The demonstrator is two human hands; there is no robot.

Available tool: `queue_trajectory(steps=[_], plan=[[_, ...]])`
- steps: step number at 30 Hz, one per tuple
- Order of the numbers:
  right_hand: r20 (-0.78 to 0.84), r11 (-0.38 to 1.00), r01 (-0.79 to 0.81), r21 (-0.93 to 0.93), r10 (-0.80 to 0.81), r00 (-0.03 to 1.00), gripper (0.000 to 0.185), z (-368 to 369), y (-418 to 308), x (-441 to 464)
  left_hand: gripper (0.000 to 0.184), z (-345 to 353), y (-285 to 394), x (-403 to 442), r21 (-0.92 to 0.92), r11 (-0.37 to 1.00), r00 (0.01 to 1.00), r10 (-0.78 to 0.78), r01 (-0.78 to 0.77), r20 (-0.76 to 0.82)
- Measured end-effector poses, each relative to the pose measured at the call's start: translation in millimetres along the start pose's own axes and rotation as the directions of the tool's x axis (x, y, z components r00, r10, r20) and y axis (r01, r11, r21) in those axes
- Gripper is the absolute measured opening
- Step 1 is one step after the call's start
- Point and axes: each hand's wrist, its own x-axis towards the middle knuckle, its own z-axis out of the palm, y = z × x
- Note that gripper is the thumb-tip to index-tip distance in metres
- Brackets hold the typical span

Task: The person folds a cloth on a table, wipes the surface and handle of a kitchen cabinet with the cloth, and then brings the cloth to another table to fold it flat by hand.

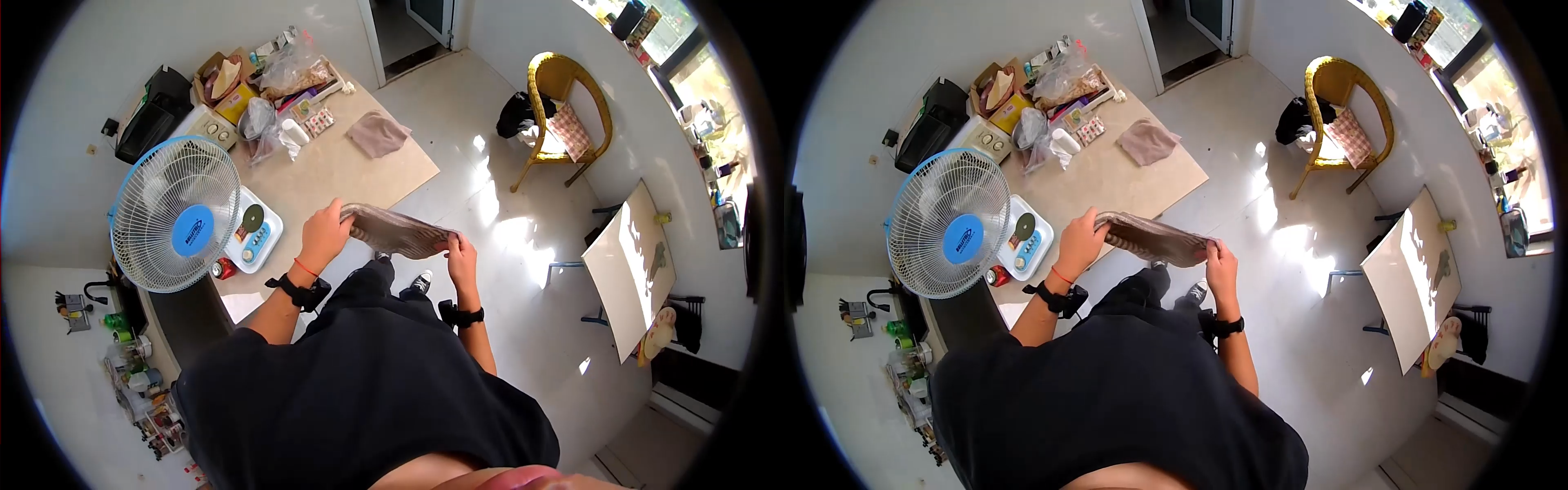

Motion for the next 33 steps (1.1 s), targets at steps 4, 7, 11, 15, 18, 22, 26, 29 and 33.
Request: queue_trajectory(steps=[4, 7, 11, 15, 18, 22, 26, 29, 33], plan=[[0.025, 0.998, 0.058, -0.038, -0.057, 0.998, 0.032, 17, -23, 11, 0.028, 10, -27, 12, -0.083, 0.996, 0.999, -0.024, 0.023, -0.02], [0.028, 0.99, 0.102, -0.101, -0.1, 0.995, 0.032, 37, -35, 33, 0.027, 5, -49, 35, -0.173, 0.985, 0.999, -0.012, 0.003, -0.052], [0.107, 0.982, 0.14, -0.124, -0.127, 0.986, 0.031, 84, -51, 73, 0.024, -21, -80, 71, -0.406, 0.914, 0.979, -0.098, 0.017, -0.18], [0.215, 0.975, 0.223, -0.024, -0.213, 0.953, 0.029, 141, -107, 108, 0.018, -59, -108, 88, -0.49, 0.871, 0.925, -0.154, -0.038, -0.347], [0.231, 0.935, 0.354, -0.009, -0.342, 0.911, 0.03, 178, -123, 123, 0.018, -67, -119, 91, -0.556, 0.818, 0.885, -0.142, -0.147, -0.443], [0.382, 0.955, 0.199, -0.221, -0.103, 0.918, 0.032, 201, -122, 130, 0.022, -22, -153, 76, -0.54, 0.84, 0.957, -0.193, 0.047, -0.217], [0.426, 0.923, 0.201, -0.329, -0.045, 0.904, 0.031, 210, -39, 148, 0.022, 57, -200, 29, -0.464, 0.836, 0.955, -0.279, 0.292, 0.099], [0.501, 0.858, 0.205, -0.47, 0.068, 0.862, 0.033, 198, 2, 152, 0.022, 100, -221, 2, -0.471, 0.787, 0.917, -0.343, 0.398, 0.203], [0.632, 0.785, 0.238, -0.573, 0.238, 0.738, 0.037, 195, 45, 167, 0.026, 127, -219, -7, -0.369, 0.783, 0.863, -0.423, 0.501, 0.275]])
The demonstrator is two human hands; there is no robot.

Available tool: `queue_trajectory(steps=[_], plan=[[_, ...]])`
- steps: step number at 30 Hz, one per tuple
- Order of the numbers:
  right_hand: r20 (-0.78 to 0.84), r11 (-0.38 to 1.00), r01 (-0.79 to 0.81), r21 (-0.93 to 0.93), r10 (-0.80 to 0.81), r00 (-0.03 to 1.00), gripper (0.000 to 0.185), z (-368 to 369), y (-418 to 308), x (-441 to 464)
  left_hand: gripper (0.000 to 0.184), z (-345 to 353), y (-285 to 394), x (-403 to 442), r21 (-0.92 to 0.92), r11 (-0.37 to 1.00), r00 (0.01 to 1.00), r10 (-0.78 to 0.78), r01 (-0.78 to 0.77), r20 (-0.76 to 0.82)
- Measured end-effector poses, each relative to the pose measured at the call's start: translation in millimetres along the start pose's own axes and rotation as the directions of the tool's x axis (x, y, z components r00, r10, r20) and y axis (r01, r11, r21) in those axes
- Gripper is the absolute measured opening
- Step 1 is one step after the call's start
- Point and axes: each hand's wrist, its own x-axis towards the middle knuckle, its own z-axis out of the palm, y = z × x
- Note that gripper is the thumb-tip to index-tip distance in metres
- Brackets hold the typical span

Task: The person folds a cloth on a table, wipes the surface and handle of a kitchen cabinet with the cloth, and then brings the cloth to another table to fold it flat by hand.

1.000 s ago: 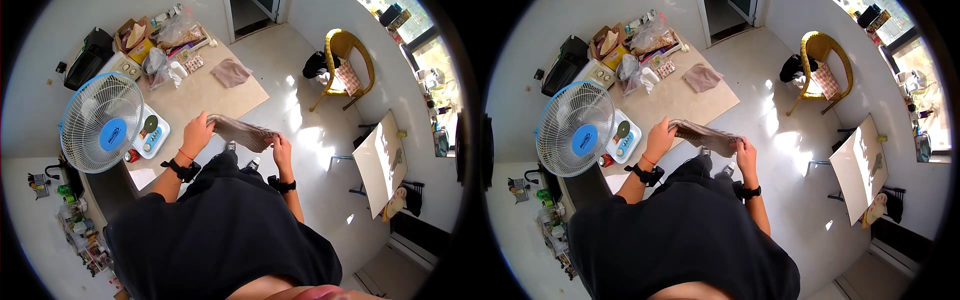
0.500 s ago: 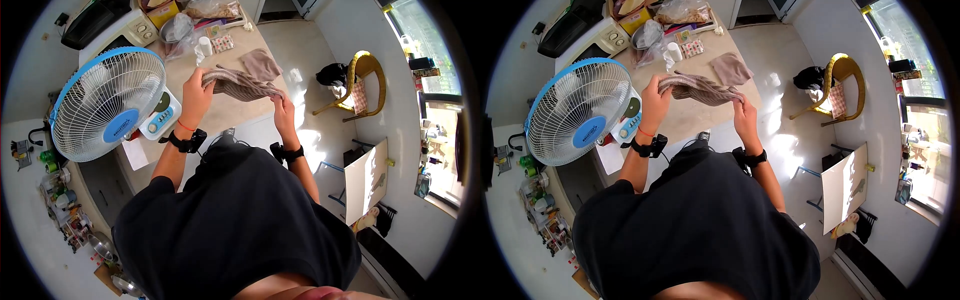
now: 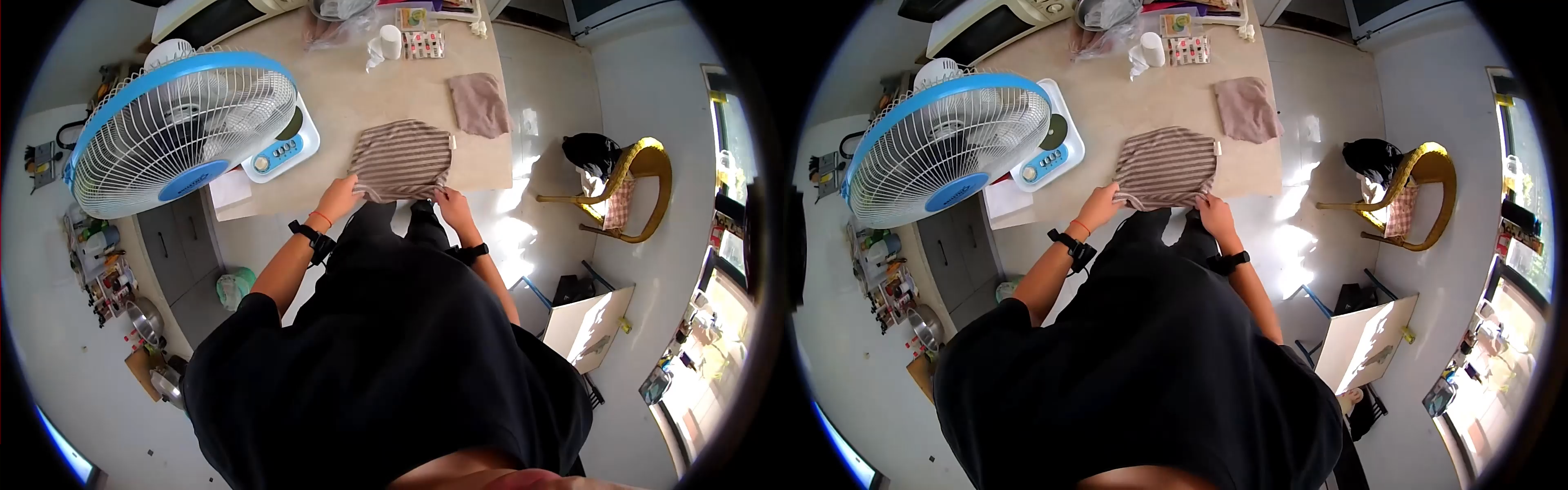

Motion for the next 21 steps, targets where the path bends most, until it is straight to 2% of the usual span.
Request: queue_trajectory(steps=[1, 2, 3, 4, 5, 7, 8, 9, 11, 12, 13, 15, 16, 19, 21], plan=[[0.041, 1.0, 0.008, -0.029, -0.006, 0.999, 0.036, 7, 15, 10, 0.026, 5, -3, 2, 0.036, 0.999, 0.999, -0.03, 0.029, 0.013], [0.068, 0.998, 0.045, -0.033, -0.043, 0.997, 0.036, 11, 24, 19, 0.028, 14, -10, 11, 0.089, 0.996, 1.0, 0.008, -0.006, -0.03], [0.09, 0.996, 0.084, -0.035, -0.081, 0.993, 0.035, 14, 25, 30, 0.028, 10, -2, 18, 0.115, 0.992, 0.999, -0.05, 0.051, -0.007], [0.117, 0.998, 0.064, -0.023, -0.061, 0.991, 0.035, 17, 25, 41, 0.029, 7, 3, 27, 0.111, 0.993, 0.998, -0.034, 0.04, -0.055], [0.096, 0.97, 0.178, -0.167, -0.163, 0.982, 0.035, 19, 23, 53, 0.029, 6, 3, 35, 0.105, 0.994, 0.995, -0.018, 0.028, -0.098], [0.136, 0.993, 0.121, 0.012, -0.122, 0.983, 0.035, 6, -9, 67, 0.03, -4, 4, 56, 0.042, 0.998, 0.983, -0.041, 0.049, -0.177], [0.123, 0.995, 0.092, 0.045, -0.096, 0.988, 0.034, 4, -20, 79, 0.03, -9, 7, 63, 0.005, 0.999, 0.974, -0.051, 0.054, -0.22], [0.108, 0.995, 0.063, 0.074, -0.071, 0.992, 0.033, 0, -34, 90, 0.031, -13, 13, 68, 0.057, 0.998, 0.938, 0.042, -0.024, -0.345], [-0.077, 0.986, 0.16, 0.042, -0.157, 0.985, 0.033, -9, -60, 100, 0.032, -21, 27, 73, 0.183, 0.97, 0.798, 0.236, -0.16, -0.554], [-0.146, 0.982, 0.183, 0.045, -0.174, 0.974, 0.032, -13, -73, 103, 0.032, -26, 39, 73, 0.322, 0.94, 0.766, 0.287, -0.11, -0.576], [-0.217, 0.978, 0.204, 0.045, -0.189, 0.958, 0.032, -14, -81, 105, 0.032, -22, 40, 73, 0.291, 0.948, 0.794, 0.274, -0.129, -0.542], [-0.209, 0.977, 0.2, 0.071, -0.181, 0.961, 0.036, -12, -80, 113, 0.03, -11, 41, 79, 0.226, 0.96, 0.843, 0.256, -0.165, -0.473], [-0.204, 0.977, 0.195, 0.083, -0.175, 0.963, 0.039, -8, -76, 116, 0.025, 0, 43, 80, 0.188, 0.977, 0.918, 0.164, -0.101, -0.362], [-0.058, 0.956, 0.214, -0.198, -0.229, 0.972, 0.043, 29, -34, 120, 0.022, 74, 5, 99, 0.016, 1.0, 0.986, 0.003, 0.0, -0.166], [-0.032, 0.952, 0.226, -0.205, -0.237, 0.971, 0.044, 53, -15, 115, 0.023, 78, 8, 106, 0.09, 0.995, 0.976, -0.016, 0.036, -0.217]])
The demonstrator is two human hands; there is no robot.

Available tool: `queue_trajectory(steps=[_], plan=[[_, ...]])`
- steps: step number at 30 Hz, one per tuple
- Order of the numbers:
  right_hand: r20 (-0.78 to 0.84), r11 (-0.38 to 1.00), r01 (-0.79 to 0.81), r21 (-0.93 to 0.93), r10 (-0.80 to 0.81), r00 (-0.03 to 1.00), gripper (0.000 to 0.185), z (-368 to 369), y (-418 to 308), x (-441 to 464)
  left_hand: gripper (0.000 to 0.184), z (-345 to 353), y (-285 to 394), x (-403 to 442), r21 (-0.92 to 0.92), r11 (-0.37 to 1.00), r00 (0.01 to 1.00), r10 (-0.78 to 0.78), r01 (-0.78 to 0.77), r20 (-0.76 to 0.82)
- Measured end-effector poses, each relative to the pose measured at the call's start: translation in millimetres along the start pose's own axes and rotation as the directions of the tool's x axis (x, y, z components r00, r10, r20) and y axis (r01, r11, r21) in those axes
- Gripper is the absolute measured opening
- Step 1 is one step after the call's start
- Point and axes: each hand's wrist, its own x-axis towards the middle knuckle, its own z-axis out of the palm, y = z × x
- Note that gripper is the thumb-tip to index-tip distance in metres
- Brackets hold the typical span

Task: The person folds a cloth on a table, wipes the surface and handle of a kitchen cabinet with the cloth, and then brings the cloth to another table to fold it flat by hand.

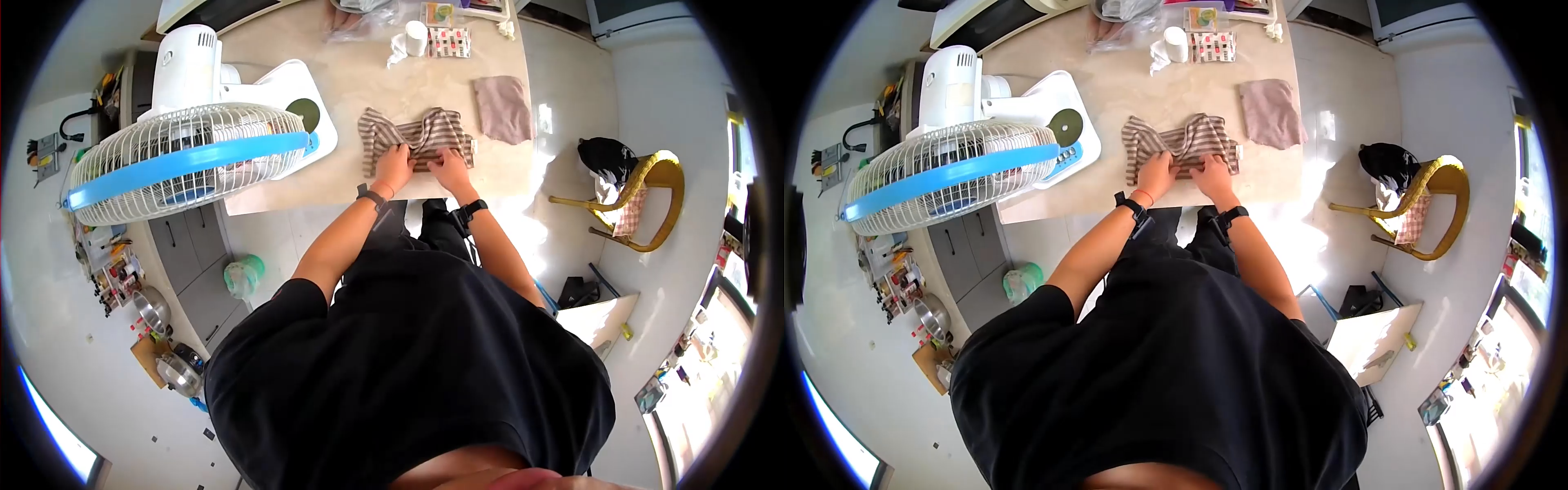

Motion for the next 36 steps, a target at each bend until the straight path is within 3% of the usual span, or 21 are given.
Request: queue_trajectory(steps=[1, 4, 10, 12, 13, 16, 20, 23, 27, 28, 36], plan=[[-0.026, 0.992, -0.033, -0.126, 0.03, 0.999, 0.038, 3, -4, -5, 0.022, 4, -1, 4, 0.034, 0.999, 1.0, 0.002, -0.002, -0.013], [-0.088, 0.978, -0.072, -0.196, 0.055, 0.995, 0.035, 12, -10, 1, 0.024, 2, -1, 17, 0.029, 0.998, 0.987, 0.063, -0.059, -0.15], [-0.066, 0.964, -0.014, -0.267, -0.004, 0.998, 0.049, 5, -35, 72, 0.031, -36, -15, 95, 0.073, 0.993, 0.962, 0.109, -0.094, -0.25], [-0.089, 0.933, 0.009, -0.36, -0.044, 0.995, 0.056, -6, -51, 97, 0.039, -55, -7, 114, 0.19, 0.981, 0.938, 0.108, -0.046, -0.328], [-0.105, 0.923, 0.034, -0.384, -0.08, 0.991, 0.059, -9, -58, 106, 0.05, -66, 0, 117, 0.216, 0.976, 0.966, 0.036, 0.022, -0.257], [-0.115, 0.893, 0.093, -0.441, -0.159, 0.981, 0.064, -9, -56, 115, 0.062, -66, -8, 123, 0.36, 0.926, 0.915, 0.236, -0.11, -0.327], [0.001, 0.881, 0.088, -0.465, -0.099, 0.995, 0.063, -16, -55, 98, 0.068, -58, -29, 109, 0.27, 0.949, 0.952, 0.222, -0.161, -0.212], [0.074, 0.929, 0.053, -0.367, -0.027, 0.997, 0.061, -16, -49, 75, 0.068, -61, -30, 79, 0.277, 0.941, 0.965, 0.233, -0.193, -0.121], [0.146, 0.927, 0.05, -0.373, 0.006, 0.989, 0.063, -15, -41, 35, 0.075, -50, -43, 27, 0.362, 0.89, 0.952, 0.305, -0.279, -0.016], [0.15, 0.925, 0.045, -0.376, 0.012, 0.989, 0.063, -16, -42, 28, 0.076, -44, -48, 16, 0.414, 0.858, 0.942, 0.336, -0.305, -0.002], [0.151, 0.941, -0.061, -0.332, 0.116, 0.982, 0.062, -15, -40, 18, 0.069, -48, -32, 11, 0.324, 0.9, 0.956, 0.282, -0.292, 0.078]])
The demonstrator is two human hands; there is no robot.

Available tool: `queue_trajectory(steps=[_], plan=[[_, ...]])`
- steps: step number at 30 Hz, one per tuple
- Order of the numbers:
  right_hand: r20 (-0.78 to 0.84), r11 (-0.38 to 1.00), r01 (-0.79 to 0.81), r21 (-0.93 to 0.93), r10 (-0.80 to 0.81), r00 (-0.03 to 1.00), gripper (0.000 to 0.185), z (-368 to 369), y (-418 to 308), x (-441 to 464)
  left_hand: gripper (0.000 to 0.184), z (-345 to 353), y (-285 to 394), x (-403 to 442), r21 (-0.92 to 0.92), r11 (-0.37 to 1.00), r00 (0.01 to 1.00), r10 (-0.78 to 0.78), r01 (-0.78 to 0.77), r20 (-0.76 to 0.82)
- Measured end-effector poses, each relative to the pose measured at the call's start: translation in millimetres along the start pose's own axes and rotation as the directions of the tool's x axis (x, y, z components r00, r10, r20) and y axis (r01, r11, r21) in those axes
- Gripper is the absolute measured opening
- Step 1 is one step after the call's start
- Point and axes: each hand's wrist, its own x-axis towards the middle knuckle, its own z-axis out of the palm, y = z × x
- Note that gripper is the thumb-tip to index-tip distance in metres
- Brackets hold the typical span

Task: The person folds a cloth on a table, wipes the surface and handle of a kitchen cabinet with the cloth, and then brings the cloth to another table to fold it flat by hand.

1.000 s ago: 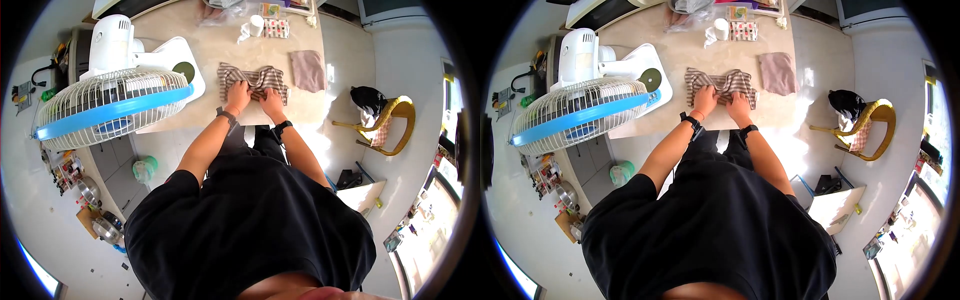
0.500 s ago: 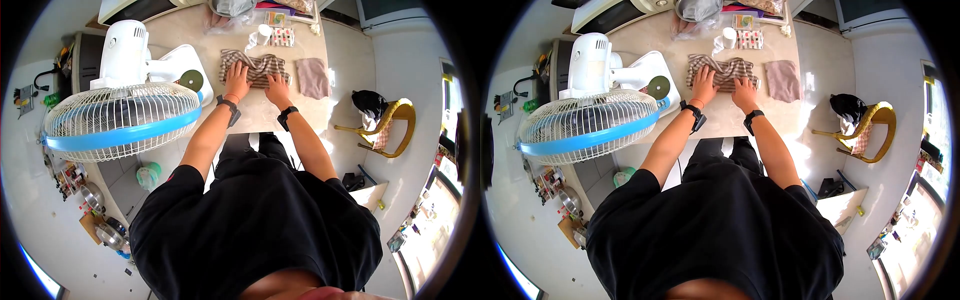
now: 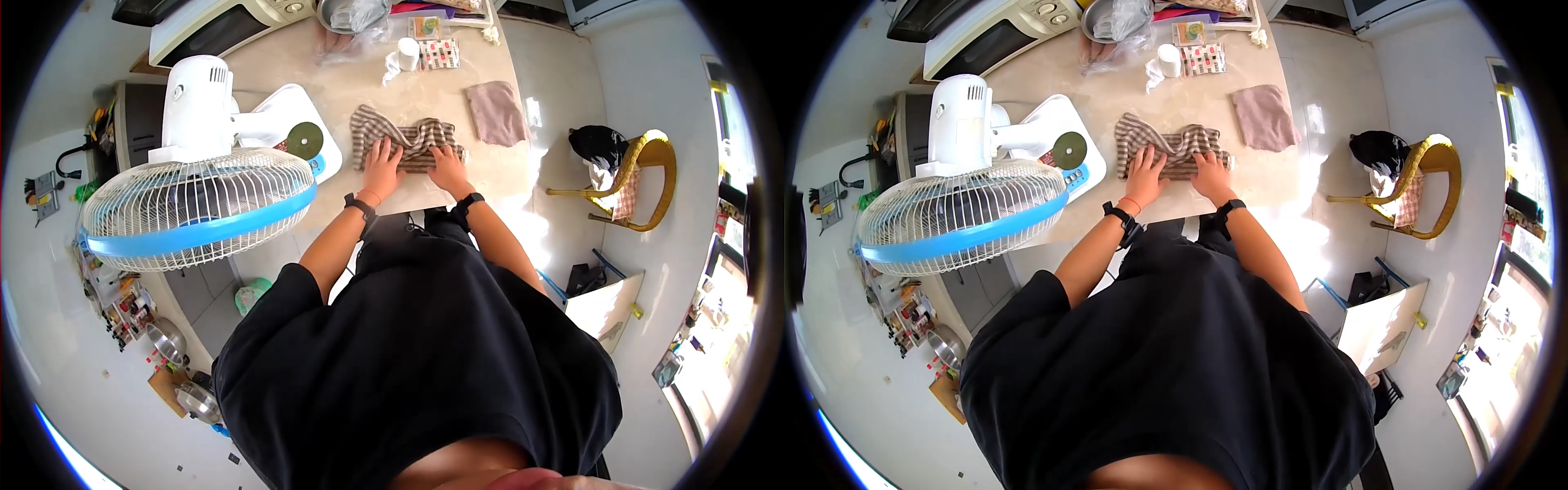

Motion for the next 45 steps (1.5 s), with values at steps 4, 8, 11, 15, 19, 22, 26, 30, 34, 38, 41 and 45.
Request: queue_trajectory(steps=[4, 8, 11, 15, 19, 22, 26, 30, 34, 38, 41, 45], plan=[[0.059, 0.993, -0.091, 0.071, 0.087, 0.994, 0.058, -4, 1, 3, 0.058, 1, -3, 12, 0.014, 0.999, 0.999, 0.029, -0.029, 0.018], [0.099, 0.973, -0.217, 0.075, 0.209, 0.973, 0.058, -1, -1, -5, 0.06, 11, -6, 20, -0.019, 0.999, 0.998, 0.039, -0.038, 0.05], [0.103, 0.946, -0.3, 0.121, 0.289, 0.952, 0.058, 7, 0, -22, 0.062, 16, 1, 22, -0.019, 0.996, 0.995, 0.091, -0.09, 0.028], [0.129, 0.924, -0.377, 0.066, 0.366, 0.922, 0.059, 5, 11, -43, 0.065, 25, 20, 21, 0.002, 0.985, 0.983, 0.174, -0.175, 0.059], [0.078, 0.882, -0.465, 0.072, 0.46, 0.885, 0.063, -13, 51, -57, 0.066, 32, 44, 28, -0.017, 0.963, 0.959, 0.271, -0.27, 0.085], [-0.041, 0.875, -0.484, 0.021, 0.484, 0.874, 0.063, -23, 76, -69, 0.059, 38, 67, 37, -0.007, 0.941, 0.933, 0.335, -0.337, 0.131], [-0.114, 0.88, -0.472, -0.05, 0.465, 0.878, 0.062, -36, 121, -79, 0.046, 34, 114, 51, -0.001, 0.911, 0.897, 0.406, -0.413, 0.177], [-0.183, 0.898, -0.44, -0.019, 0.429, 0.884, 0.061, -49, 172, -98, 0.041, 56, 155, 60, -0.002, 0.878, 0.866, 0.472, -0.478, 0.168], [-0.318, 0.948, -0.316, -0.017, 0.295, 0.901, 0.043, -47, 202, -106, 0.035, 65, 197, 64, 0.044, 0.899, 0.879, 0.415, -0.436, 0.234], [-0.399, 0.98, -0.189, -0.054, 0.152, 0.904, 0.031, -46, 222, -104, 0.026, 65, 222, 67, 0.056, 0.948, 0.927, 0.293, -0.314, 0.234], [-0.281, 0.987, -0.151, -0.058, 0.129, 0.951, 0.03, -52, 235, -93, 0.023, 71, 231, 64, 0.022, 0.973, 0.962, 0.223, -0.229, 0.155], [-0.254, 0.992, -0.113, -0.048, 0.097, 0.962, 0.03, -57, 243, -86, 0.015, 74, 230, 61, -0.025, 0.993, 0.98, 0.122, -0.119, 0.159]])
